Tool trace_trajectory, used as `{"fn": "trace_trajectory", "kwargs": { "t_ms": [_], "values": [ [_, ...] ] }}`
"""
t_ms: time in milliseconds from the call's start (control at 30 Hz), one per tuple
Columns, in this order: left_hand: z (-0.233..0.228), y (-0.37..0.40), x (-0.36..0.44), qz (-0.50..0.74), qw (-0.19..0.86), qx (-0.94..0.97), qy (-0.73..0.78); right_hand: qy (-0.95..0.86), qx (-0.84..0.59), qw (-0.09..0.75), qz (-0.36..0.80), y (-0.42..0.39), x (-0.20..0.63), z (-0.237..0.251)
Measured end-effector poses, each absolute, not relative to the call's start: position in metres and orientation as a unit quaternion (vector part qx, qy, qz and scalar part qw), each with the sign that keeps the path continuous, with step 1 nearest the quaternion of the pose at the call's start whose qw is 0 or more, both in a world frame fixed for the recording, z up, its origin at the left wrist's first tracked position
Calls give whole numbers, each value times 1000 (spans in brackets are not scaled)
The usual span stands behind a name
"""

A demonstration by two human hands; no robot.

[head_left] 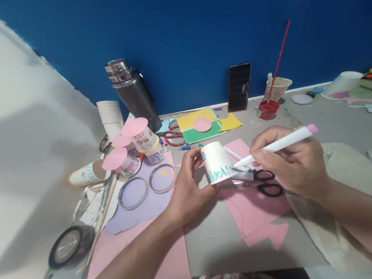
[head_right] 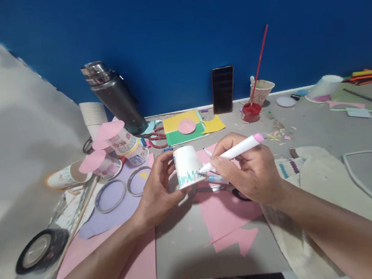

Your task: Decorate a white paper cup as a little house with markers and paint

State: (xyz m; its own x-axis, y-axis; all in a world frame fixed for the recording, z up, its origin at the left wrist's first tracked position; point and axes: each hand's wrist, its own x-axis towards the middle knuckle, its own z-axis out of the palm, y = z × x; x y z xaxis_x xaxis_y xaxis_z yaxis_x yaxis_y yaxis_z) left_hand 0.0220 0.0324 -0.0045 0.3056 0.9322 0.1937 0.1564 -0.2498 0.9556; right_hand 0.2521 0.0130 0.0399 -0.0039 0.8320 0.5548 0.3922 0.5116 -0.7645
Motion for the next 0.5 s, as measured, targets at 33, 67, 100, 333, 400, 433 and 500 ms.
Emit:
{"fn": "trace_trajectory", "kwargs": {
  "t_ms": [33, 67, 100, 333, 400, 433, 500],
  "values": [
    [-5, 32, 22, 427, 463, 664, 403, -674, -452, 546, 210, 13, 252, 40],
    [-5, 33, 22, 431, 471, 660, 397, -665, -451, 552, 220, 14, 251, 40],
    [-5, 33, 23, 433, 481, 654, 391, -652, -447, 566, 234, 15, 251, 39],
    [0, 34, 23, 419, 611, 573, 351, -628, -419, 589, 288, 22, 251, 33],
    [3, 33, 21, 402, 628, 564, 355, -671, -429, 523, 303, 23, 253, 31],
    [4, 32, 21, 397, 629, 565, 357, -687, -429, 494, 315, 23, 254, 30],
    [7, 30, 20, 384, 630, 570, 361, -705, -432, 451, 336, 25, 255, 28]
  ]
}}
